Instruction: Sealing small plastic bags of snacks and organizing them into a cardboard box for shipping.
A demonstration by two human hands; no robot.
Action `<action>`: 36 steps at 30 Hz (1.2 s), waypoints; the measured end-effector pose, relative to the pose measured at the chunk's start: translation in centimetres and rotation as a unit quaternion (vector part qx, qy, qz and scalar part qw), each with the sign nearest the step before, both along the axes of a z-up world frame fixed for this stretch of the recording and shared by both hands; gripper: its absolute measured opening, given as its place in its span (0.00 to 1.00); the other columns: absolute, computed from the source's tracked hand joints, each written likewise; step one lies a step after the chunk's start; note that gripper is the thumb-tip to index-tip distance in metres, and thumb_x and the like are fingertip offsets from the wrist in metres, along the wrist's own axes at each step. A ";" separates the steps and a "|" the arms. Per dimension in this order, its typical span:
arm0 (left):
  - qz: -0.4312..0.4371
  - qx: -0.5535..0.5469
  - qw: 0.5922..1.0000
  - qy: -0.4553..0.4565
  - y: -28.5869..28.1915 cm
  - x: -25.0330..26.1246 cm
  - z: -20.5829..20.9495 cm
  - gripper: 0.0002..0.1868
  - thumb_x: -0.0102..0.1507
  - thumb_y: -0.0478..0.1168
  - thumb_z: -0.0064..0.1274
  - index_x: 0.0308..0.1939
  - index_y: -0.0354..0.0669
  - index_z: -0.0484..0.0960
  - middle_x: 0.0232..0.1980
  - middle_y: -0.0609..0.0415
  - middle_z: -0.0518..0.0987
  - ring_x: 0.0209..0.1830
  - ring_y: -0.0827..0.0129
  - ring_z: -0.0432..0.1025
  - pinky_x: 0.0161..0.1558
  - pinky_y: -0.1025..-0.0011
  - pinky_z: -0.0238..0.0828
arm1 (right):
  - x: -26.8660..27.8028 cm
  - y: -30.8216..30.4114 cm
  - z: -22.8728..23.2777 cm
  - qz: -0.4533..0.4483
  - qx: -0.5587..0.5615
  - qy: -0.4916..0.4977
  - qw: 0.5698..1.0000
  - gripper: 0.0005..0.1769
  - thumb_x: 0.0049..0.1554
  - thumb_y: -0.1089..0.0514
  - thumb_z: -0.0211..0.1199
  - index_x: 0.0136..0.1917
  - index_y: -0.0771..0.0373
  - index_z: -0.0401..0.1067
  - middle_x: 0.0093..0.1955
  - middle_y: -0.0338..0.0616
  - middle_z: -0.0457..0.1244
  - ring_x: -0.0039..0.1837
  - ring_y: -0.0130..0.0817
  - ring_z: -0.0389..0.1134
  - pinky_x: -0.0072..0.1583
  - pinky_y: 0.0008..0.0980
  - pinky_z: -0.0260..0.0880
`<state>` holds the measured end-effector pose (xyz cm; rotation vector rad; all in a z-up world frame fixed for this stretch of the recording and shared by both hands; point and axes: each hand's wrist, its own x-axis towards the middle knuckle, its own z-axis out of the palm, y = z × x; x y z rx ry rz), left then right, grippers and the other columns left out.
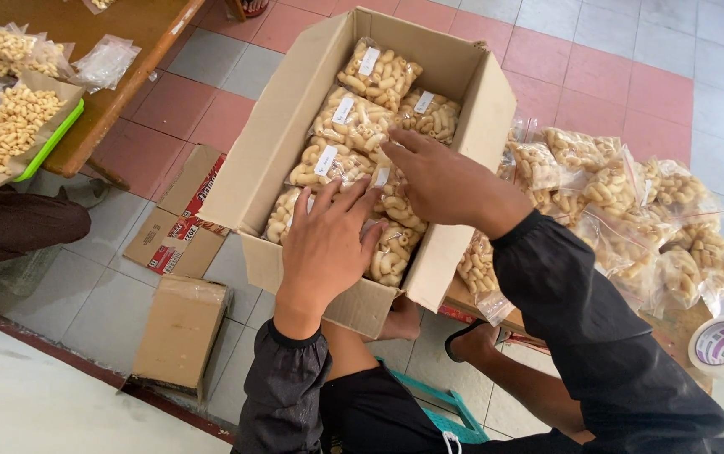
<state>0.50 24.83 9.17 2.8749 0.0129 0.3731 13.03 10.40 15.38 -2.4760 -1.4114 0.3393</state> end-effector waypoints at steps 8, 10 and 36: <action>-0.017 -0.012 0.999 0.032 0.1 -0.1 0.2 0.28 0.69 0.54 0.40 0.69 0.46 0.67 0.65 0.50 0.73 0.69 0.52 0.62 0.66 0.41 0.48 | 0.0 1.7 -0.2 0.051 -0.145 0.047 0.987 0.34 0.53 0.69 0.53 0.73 0.74 0.54 0.72 0.63 0.54 0.67 0.59 0.63 0.67 0.57 0.61; -0.023 -0.018 0.999 0.043 0.0 0.0 0.3 0.28 0.69 0.55 0.38 0.68 0.45 0.68 0.62 0.50 0.76 0.69 0.54 0.63 0.67 0.43 0.48 | 0.6 2.0 -1.0 0.081 -0.145 0.007 0.986 0.35 0.51 0.71 0.52 0.72 0.79 0.52 0.71 0.66 0.55 0.67 0.63 0.62 0.62 0.59 0.66; -0.120 0.032 0.990 0.065 0.8 1.1 -0.1 0.34 0.65 0.46 0.39 0.76 0.46 0.56 0.73 0.50 0.66 0.73 0.62 0.58 0.63 0.53 0.53 | -6.2 -1.6 -7.5 -0.127 0.226 -0.319 0.911 0.25 0.61 0.55 0.45 0.61 0.75 0.71 0.64 0.64 0.65 0.70 0.58 0.64 0.78 0.57 0.49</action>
